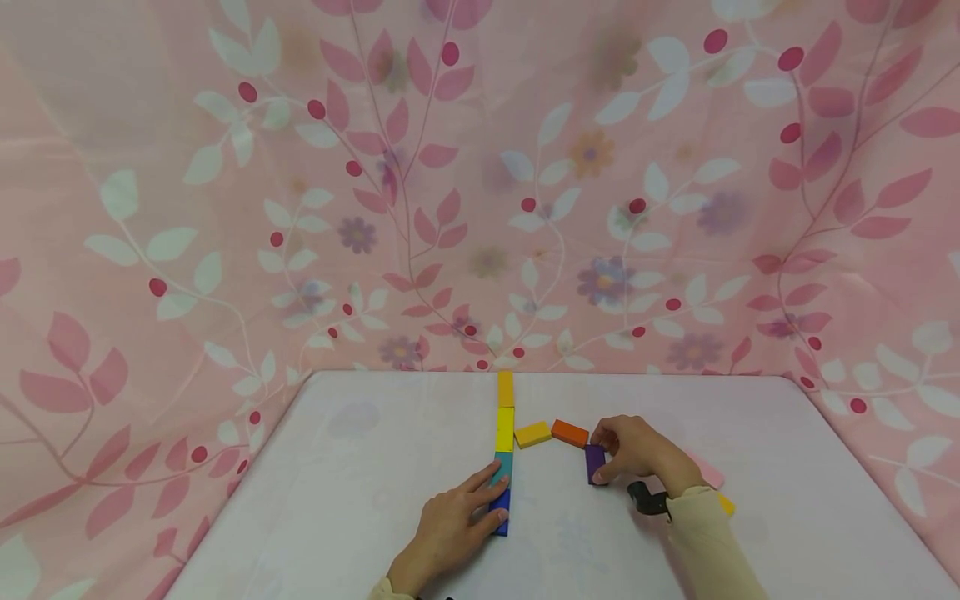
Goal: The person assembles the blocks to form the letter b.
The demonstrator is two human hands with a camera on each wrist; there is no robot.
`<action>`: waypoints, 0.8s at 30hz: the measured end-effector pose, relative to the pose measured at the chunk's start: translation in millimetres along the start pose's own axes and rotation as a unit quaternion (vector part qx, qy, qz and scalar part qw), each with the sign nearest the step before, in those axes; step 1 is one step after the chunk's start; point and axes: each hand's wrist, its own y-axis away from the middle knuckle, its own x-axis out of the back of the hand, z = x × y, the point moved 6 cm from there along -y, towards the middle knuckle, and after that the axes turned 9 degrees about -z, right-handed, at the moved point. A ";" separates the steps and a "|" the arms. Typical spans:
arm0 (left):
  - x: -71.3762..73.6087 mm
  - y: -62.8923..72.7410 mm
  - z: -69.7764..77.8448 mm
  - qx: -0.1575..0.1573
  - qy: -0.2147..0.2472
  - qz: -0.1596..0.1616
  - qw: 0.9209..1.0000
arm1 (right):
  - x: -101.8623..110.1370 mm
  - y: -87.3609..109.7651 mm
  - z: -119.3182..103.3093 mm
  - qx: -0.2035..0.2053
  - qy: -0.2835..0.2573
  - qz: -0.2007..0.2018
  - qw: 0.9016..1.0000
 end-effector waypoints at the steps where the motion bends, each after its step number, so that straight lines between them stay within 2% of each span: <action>1: -0.2 0.3 -0.1 0.000 0.000 0.000 1.000 | -0.1 0.1 0.0 0.000 0.000 -0.001 1.000; 15: 0.0 1.3 0.2 -0.010 -0.007 0.009 1.000 | 0.7 2.0 -1.4 -0.005 0.000 -0.007 1.000; 20: 0.0 0.4 -1.0 -0.015 -0.006 0.012 1.000 | 6.0 5.4 7.8 -0.007 -0.004 0.000 1.000; 24: 0.3 -0.2 -1.4 -0.020 -0.008 0.015 1.000 | 21.4 16.8 23.1 -0.017 0.002 0.029 0.999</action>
